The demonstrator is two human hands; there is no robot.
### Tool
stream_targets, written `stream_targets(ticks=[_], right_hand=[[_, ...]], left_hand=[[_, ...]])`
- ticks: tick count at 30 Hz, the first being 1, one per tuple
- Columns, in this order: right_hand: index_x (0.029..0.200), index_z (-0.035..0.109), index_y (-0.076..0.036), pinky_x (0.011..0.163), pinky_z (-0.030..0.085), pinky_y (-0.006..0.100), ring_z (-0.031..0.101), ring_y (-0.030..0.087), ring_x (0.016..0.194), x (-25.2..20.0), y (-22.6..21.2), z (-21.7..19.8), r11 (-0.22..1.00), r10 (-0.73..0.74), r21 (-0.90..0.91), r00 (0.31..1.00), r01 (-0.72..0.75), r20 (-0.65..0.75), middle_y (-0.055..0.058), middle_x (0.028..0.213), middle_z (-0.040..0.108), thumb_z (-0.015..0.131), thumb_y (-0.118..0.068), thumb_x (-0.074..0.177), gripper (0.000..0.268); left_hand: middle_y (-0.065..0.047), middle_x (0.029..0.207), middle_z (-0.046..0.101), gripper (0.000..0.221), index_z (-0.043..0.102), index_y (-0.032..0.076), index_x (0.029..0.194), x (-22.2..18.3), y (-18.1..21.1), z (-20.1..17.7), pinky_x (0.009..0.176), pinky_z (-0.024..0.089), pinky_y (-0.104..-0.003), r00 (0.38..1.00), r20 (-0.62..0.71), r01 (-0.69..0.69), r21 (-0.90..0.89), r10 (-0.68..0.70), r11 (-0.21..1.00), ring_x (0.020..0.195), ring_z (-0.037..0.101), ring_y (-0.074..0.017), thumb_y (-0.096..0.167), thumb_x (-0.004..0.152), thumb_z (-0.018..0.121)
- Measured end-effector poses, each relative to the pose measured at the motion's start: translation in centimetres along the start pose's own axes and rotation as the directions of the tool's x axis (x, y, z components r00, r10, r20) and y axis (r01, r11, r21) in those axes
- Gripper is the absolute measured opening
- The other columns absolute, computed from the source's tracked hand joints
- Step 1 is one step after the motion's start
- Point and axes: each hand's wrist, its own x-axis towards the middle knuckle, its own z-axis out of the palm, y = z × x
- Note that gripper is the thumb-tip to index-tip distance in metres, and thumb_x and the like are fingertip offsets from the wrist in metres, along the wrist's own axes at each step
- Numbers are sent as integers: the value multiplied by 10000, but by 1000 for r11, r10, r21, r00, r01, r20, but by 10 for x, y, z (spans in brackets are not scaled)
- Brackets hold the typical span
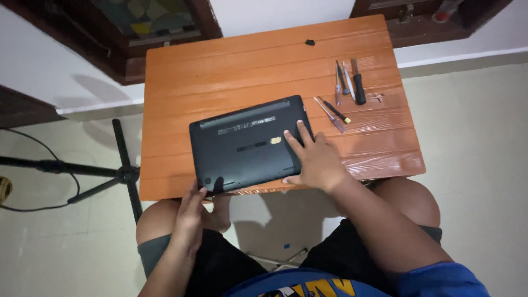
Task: Unscrewing the back cover of a laptop, prying it open, and inspecting the device.
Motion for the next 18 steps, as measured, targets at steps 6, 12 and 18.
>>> stream_targets(ticks=[6,12,18], right_hand=[[1664,63,-310,882,530,437,495,387,1235,-1,-2,-6,1000,0,10,1000,0,-11,91,1740,33,597,-888,773,1189],[1666,-42,-321,842,537,423,494,378,1265,0,-6,-10,999,9,-39,997,-6,71,99,1749,-57,561,-925,763,1243],[1656,-106,-180,1201,89,684,-53,463,1559,-18,-27,-23,991,26,-130,999,-20,42,125,1721,-165,320,-989,796,1255]], left_hand=[[-34,1624,425,750,359,140,1593,4,-12,3,1205,277,-341,975,-148,161,-41,-166,986,1514,356,-179,345,894,534],[30,1373,551,382,527,168,1293,21,-45,-11,1213,260,-336,981,-138,85,-310,-133,947,1437,455,-129,273,925,518],[23,1417,590,406,556,170,1306,28,-46,-19,1208,293,-334,973,-96,136,-495,-210,858,1363,514,-178,315,929,514]])
